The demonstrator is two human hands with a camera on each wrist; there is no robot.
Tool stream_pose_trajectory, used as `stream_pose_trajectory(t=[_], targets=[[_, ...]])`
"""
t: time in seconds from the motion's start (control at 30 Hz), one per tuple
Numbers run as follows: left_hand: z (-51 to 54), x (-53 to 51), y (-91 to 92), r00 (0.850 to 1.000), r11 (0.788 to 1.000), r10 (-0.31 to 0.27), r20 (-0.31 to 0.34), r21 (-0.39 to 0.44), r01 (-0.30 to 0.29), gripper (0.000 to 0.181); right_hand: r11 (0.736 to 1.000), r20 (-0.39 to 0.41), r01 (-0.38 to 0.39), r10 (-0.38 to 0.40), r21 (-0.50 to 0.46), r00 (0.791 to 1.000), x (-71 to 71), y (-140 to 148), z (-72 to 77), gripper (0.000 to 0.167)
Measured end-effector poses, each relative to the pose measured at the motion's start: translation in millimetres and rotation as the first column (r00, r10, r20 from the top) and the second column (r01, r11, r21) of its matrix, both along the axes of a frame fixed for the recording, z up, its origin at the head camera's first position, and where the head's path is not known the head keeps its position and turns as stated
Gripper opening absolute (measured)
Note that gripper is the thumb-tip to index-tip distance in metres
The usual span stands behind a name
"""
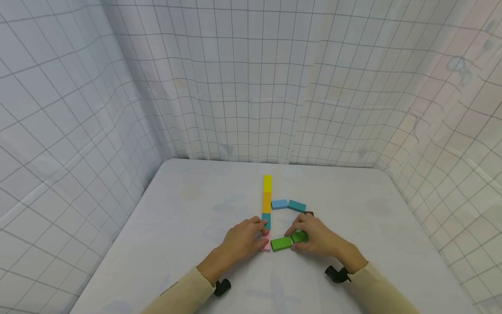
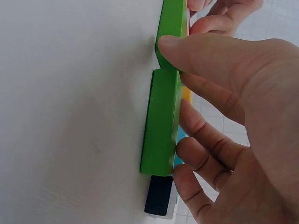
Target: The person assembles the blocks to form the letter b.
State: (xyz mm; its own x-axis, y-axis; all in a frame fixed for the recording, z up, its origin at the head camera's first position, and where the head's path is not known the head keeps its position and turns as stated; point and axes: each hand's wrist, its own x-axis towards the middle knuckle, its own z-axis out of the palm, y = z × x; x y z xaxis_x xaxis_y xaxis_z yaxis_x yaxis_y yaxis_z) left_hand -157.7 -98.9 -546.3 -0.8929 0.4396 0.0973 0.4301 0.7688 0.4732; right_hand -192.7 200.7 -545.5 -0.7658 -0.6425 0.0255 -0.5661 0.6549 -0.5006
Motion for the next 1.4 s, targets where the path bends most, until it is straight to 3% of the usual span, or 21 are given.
stream_pose_trajectory(t=[0.37, 0.53, 0.9, 1.23, 1.4], targets=[[-0.8, -0.2, 0.8, 1.000, 1.000, 0.003, 0.005, -0.006, -0.003, 0.021, 1.000, -0.054, -0.014, 0.015, 0.008, 0.998, 2.0, 0.3, -3.3, 0.031], [1.1, 1.1, 1.1, 1.000, 1.000, 0.003, 0.008, -0.003, -0.003, 0.021, 0.999, -0.061, 0.020, -0.018, 0.031, 0.998, 2.1, 5.2, 0.4, 0.037], [0.7, 2.3, 0.1, 1.000, 1.000, -0.004, -0.010, 0.002, 0.004, 0.018, 1.000, -0.058, 0.013, -0.012, 0.025, 0.998, 1.0, 10.5, 0.9, 0.030], [-0.8, 1.5, -0.3, 1.000, 1.000, -0.007, -0.013, 0.001, 0.007, 0.017, 1.000, -0.047, -0.001, 0.002, 0.023, 0.999, 2.1, 9.1, 1.9, 0.031], [0.0, 0.3, 0.1, 1.000, 1.000, -0.006, -0.001, -0.002, 0.006, 0.018, 0.999, -0.051, 0.035, -0.035, 0.012, 0.998, -0.5, 15.6, 4.8, 0.039]])
